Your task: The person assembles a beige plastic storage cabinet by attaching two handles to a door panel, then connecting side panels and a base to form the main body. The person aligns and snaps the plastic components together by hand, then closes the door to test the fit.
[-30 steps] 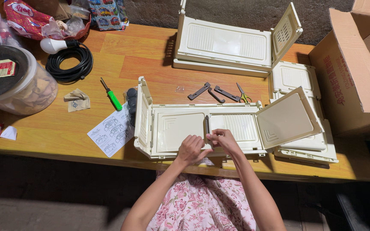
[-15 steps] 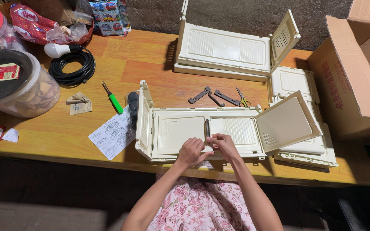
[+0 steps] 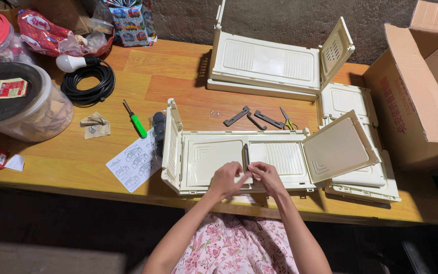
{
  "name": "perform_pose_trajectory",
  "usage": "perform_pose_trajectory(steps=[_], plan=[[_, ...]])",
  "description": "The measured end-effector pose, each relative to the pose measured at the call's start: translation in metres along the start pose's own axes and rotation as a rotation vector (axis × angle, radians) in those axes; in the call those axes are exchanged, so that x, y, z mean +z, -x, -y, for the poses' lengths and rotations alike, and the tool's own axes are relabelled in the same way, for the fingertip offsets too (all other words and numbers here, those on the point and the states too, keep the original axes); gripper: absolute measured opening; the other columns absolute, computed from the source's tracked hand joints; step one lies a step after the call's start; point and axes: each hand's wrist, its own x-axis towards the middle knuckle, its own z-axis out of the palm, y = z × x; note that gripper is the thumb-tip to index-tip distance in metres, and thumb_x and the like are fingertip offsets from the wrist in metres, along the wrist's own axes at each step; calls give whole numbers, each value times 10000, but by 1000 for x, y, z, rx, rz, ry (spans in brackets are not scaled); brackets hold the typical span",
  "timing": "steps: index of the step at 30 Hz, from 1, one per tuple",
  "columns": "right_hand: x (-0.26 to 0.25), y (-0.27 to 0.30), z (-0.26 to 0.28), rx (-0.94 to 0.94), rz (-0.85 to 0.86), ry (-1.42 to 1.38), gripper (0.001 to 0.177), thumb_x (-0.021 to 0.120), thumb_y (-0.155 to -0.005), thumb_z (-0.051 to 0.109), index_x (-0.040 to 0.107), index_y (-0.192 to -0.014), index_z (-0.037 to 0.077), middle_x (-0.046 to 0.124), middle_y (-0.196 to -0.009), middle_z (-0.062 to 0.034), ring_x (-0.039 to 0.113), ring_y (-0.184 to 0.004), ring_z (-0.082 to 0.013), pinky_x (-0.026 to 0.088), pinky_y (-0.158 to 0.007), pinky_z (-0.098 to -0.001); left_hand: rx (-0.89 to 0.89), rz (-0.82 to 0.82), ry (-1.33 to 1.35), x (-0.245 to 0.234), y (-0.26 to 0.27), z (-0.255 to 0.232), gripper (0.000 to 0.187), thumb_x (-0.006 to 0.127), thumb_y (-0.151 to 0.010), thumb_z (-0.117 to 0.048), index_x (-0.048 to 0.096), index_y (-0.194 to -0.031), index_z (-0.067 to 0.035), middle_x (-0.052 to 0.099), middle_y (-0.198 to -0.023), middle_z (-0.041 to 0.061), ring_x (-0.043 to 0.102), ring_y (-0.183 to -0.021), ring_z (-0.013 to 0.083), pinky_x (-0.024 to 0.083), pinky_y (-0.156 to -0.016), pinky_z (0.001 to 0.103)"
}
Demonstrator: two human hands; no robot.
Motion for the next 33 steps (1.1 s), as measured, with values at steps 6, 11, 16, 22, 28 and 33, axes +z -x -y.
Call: perform_pose_trajectory(steps=[6,11,16,22,28,33], plan=[[5,6,9,-22,-44,219,346,750,-925,246,758,-1126,-35,725,-856,-74,585,-664,-83,484,-603,-238,-315,-152,297,28,-51,15,409,786,-823,-371,708,-1022,-23,742,-732,89,734,-684,245,576,-661,376],[13,22,28,-156,-208,650,389,747,-903,322,761,-1162,33,791,-955,-82,699,-778,-105,564,-675,-286,-356,-117,220,52,-62,30,321,818,-775,-266,734,-947,-8,762,-757,94,753,-723,247,587,-688,362],[0,48,60,-401,-440,885,342,742,-898,317,760,-1118,56,749,-1039,-96,699,-815,-199,561,-760,-355,-415,-63,179,68,-63,39,322,808,-787,-267,724,-972,-17,759,-742,98,758,-721,260,589,-703,370],[-8,63,73,-433,-510,975,299,735,-902,320,768,-1082,84,730,-1014,-91,680,-840,-212,549,-777,-376,-426,-65,138,76,-68,45,301,803,-792,-261,727,-958,-21,757,-730,93,753,-720,265,583,-714,378],[-7,51,46,-488,-362,1031,284,733,-891,272,764,-1090,72,728,-1064,-132,671,-921,-284,536,-821,-417,-489,-110,233,75,-62,38,335,801,-792,-288,700,-965,-19,754,-739,88,753,-735,261,582,-708,378],[-2,41,34,-365,-328,1196,308,737,-917,328,744,-1130,105,730,-1100,-120,680,-1003,-292,513,-943,-451,-441,-87,38,51,-61,19,325,765,-868,-337,729,-1007,-45,752,-758,109,735,-771,277,573,-754,400]])
